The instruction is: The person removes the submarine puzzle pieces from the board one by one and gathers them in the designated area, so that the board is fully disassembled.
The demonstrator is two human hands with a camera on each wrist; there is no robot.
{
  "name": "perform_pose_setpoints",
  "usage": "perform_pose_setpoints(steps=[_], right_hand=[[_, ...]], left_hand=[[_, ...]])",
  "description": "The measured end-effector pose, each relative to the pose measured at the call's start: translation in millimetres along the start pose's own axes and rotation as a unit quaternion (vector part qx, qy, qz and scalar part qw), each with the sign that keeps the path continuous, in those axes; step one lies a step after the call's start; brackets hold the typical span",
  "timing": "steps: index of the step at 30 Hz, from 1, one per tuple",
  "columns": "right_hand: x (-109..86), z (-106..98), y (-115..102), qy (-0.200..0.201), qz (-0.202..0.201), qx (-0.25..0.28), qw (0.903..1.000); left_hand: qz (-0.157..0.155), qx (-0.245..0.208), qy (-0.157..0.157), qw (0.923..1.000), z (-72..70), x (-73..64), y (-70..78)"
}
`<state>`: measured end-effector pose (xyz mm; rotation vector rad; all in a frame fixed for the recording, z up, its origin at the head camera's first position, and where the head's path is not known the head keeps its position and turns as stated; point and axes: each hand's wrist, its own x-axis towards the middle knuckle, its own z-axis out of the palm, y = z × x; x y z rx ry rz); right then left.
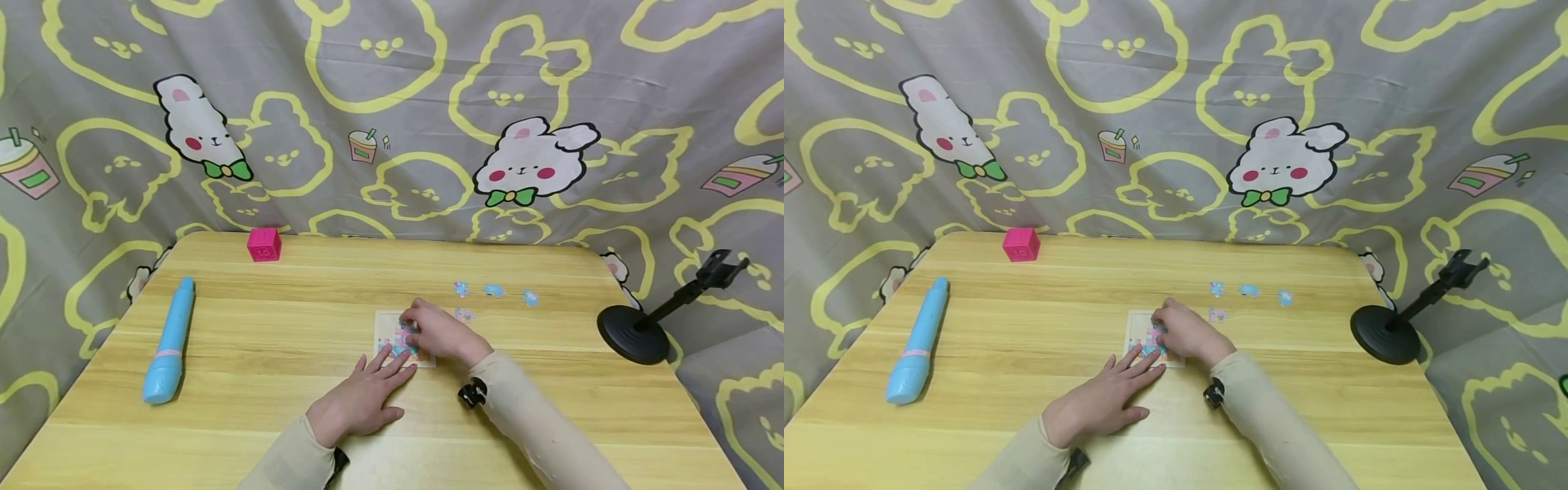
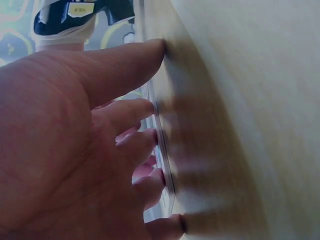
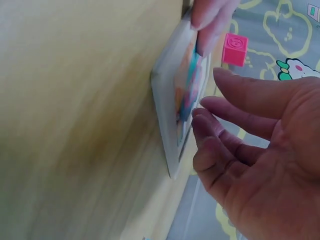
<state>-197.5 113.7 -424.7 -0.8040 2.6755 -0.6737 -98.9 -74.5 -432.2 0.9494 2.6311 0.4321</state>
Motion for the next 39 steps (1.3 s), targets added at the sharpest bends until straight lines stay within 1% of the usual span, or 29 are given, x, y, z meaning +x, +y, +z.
perform_pose_setpoints(steps=[7, 11, 14, 17, 24, 26, 29, 33, 39], right_hand=[[3.3, 4.1, 2.4, 0.006, 0.009, 0.008, 0.9999], [5.3, 5.1, 3.1, 0.014, 0.013, 0.043, 0.9989], [6.5, 5.1, 3.2, 0.019, 0.016, 0.078, 0.9967], [7.4, 5.1, 4.0, 0.023, 0.019, 0.100, 0.9945], [5.8, 5.8, 7.9, 0.030, 0.016, 0.115, 0.9928], [4.1, 3.8, 8.6, 0.031, 0.016, 0.126, 0.9914], [-0.8, -3.3, 11.7, 0.046, 0.015, 0.137, 0.9894], [-12.7, -17.7, 26.2, 0.075, 0.018, 0.153, 0.9852], [-36.9, -37.9, 62.2, 0.099, 0.040, 0.199, 0.9742]], left_hand=[[-0.001, -0.002, -0.001, 1.0000, -0.7, -0.1, 0.5], [-0.002, -0.003, -0.001, 1.0000, -1.4, -0.2, 0.6], [-0.003, -0.002, -0.001, 1.0000, -1.9, -0.2, 0.8], [-0.004, -0.001, -0.002, 1.0000, -2.3, -0.3, 1.1], [-0.005, -0.006, -0.007, 0.9999, -1.3, -0.3, 1.9], [-0.006, -0.007, -0.009, 0.9999, -0.9, -0.4, 2.1], [-0.007, -0.009, -0.010, 0.9999, -0.8, -0.7, 2.4], [-0.001, -0.007, -0.005, 1.0000, -0.6, -0.8, 2.5], [-0.001, -0.007, -0.001, 1.0000, 0.4, -1.2, 1.3]])
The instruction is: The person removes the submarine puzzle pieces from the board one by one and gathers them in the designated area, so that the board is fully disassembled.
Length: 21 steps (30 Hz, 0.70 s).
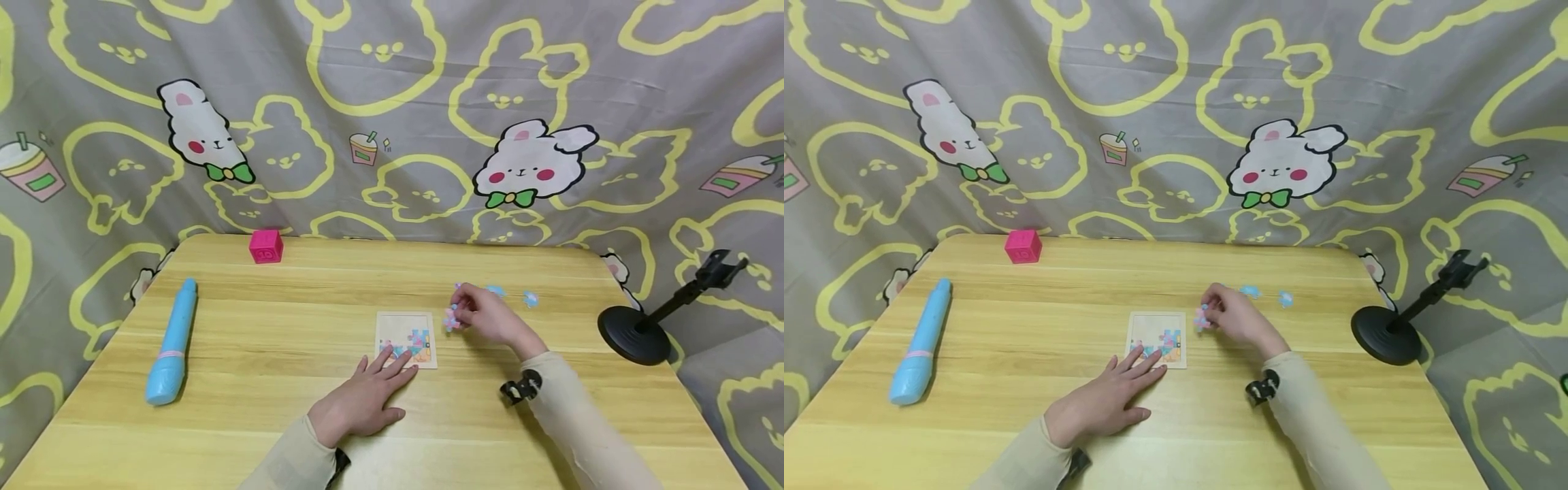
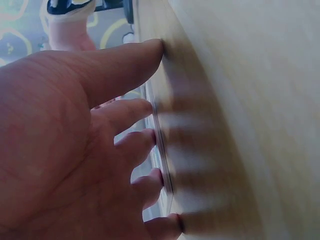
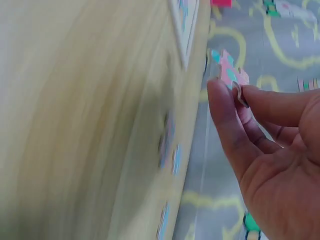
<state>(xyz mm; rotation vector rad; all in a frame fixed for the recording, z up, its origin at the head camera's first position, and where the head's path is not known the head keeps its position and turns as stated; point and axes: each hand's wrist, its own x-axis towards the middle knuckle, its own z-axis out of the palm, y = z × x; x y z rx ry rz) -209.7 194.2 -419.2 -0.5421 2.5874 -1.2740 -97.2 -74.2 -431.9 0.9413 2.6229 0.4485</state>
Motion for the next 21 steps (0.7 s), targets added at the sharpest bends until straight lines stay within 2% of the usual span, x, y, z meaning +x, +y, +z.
perform_pose_setpoints(steps=[5, 9, 12, 16, 21], right_hand=[[-12.7, -26.8, 21.8, 0.013, 0.016, 0.013, 0.9997], [-18.9, -40.8, 37.8, 0.026, 0.038, -0.030, 0.9985], [-21.7, -46.5, 47.7, 0.030, 0.061, -0.060, 0.9959], [-23.0, -50.2, 56.5, 0.025, 0.082, -0.059, 0.9945], [-21.5, -52.3, 62.1, 0.028, 0.080, -0.071, 0.9938]], left_hand=[[-0.005, -0.006, -0.002, 1.0000, 1.6, 0.8, -2.0], [-0.007, -0.009, -0.003, 0.9999, 2.2, 1.0, -2.7], [-0.006, -0.009, -0.003, 0.9999, 2.6, 1.2, -3.0], [-0.001, -0.008, -0.001, 1.0000, 2.8, 1.1, -2.5], [0.001, -0.008, 0.000, 1.0000, 3.1, 1.3, -1.9]])
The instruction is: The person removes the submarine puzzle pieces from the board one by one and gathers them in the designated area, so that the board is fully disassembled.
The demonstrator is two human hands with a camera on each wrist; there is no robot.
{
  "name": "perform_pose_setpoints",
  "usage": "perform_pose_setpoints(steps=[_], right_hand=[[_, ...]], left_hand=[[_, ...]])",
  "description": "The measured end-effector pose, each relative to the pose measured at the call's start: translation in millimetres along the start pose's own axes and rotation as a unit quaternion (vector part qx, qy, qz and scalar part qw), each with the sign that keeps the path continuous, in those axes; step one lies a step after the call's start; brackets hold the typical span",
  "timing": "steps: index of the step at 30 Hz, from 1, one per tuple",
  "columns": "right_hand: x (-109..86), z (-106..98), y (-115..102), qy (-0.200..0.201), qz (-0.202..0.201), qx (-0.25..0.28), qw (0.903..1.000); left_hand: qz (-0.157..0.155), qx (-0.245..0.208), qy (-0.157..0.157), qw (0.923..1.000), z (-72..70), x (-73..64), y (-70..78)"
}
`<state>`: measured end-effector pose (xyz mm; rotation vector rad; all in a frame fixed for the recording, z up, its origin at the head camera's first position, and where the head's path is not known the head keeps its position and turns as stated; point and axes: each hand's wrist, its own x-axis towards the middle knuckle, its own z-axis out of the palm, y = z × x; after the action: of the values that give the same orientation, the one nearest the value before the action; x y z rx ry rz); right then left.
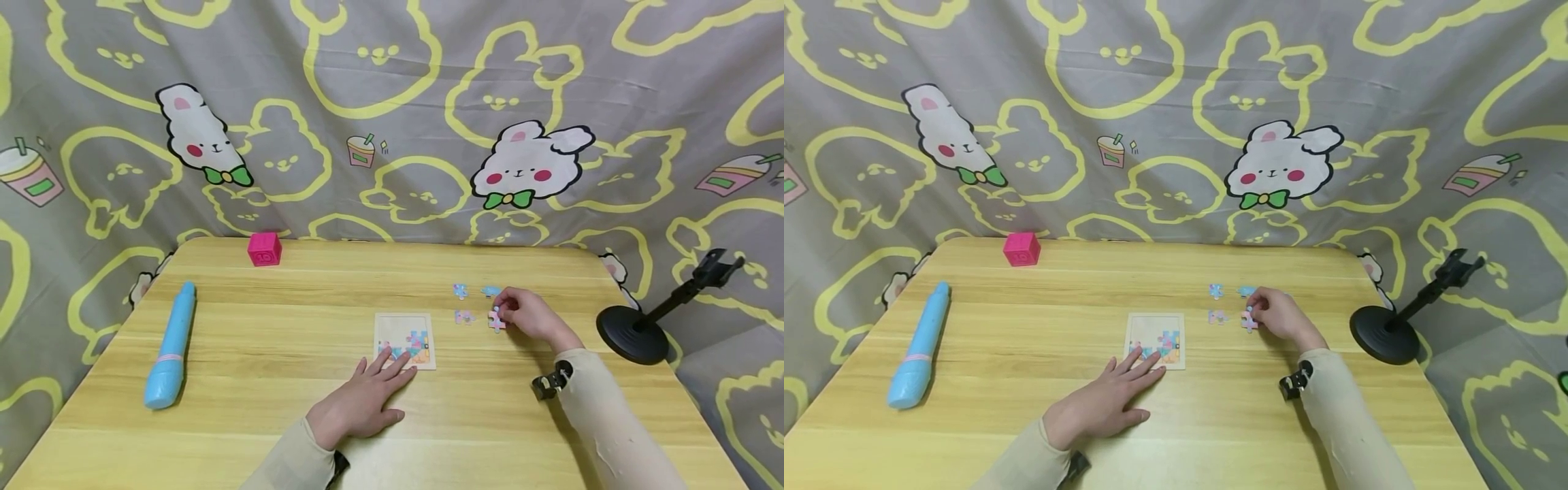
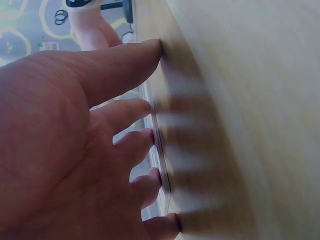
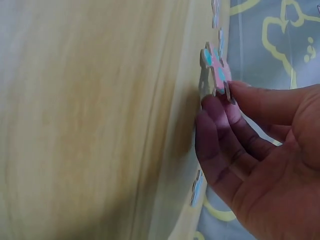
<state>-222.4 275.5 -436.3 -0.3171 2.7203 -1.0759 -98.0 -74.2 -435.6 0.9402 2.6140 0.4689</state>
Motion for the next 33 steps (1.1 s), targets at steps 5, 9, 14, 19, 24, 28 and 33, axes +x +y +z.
perform_pose_setpoints(steps=[5, 9, 14, 19, 24, 28, 33], right_hand=[[0.8, -0.6, -0.1, 0.011, -0.004, -0.021, 0.9997], [-0.2, 1.2, -2.5, 0.025, 0.000, -0.031, 0.9992], [-1.7, 7.1, -10.8, 0.056, -0.009, -0.047, 0.9973], [-3.3, 17.2, -26.3, 0.058, -0.034, -0.040, 0.9969], [-5.1, 30.4, -51.8, 0.027, -0.091, -0.038, 0.9947], [-4.6, 43.3, -70.1, -0.001, -0.124, -0.040, 0.9914], [-2.6, 61.9, -82.6, -0.032, -0.137, -0.049, 0.9888]], left_hand=[[-0.002, 0.001, -0.002, 1.0000, 1.0, 0.6, -1.2], [-0.003, 0.004, -0.001, 1.0000, 0.4, 0.2, -1.3], [0.001, -0.001, 0.000, 1.0000, -0.9, -0.3, -0.7], [0.005, -0.003, -0.001, 1.0000, -1.5, -1.1, -0.4], [0.002, 0.001, -0.003, 1.0000, -1.7, -1.7, 0.1], [0.000, 0.001, -0.002, 1.0000, -2.0, -1.7, 0.6], [0.001, 0.001, -0.001, 1.0000, -1.8, -1.2, 0.3]])
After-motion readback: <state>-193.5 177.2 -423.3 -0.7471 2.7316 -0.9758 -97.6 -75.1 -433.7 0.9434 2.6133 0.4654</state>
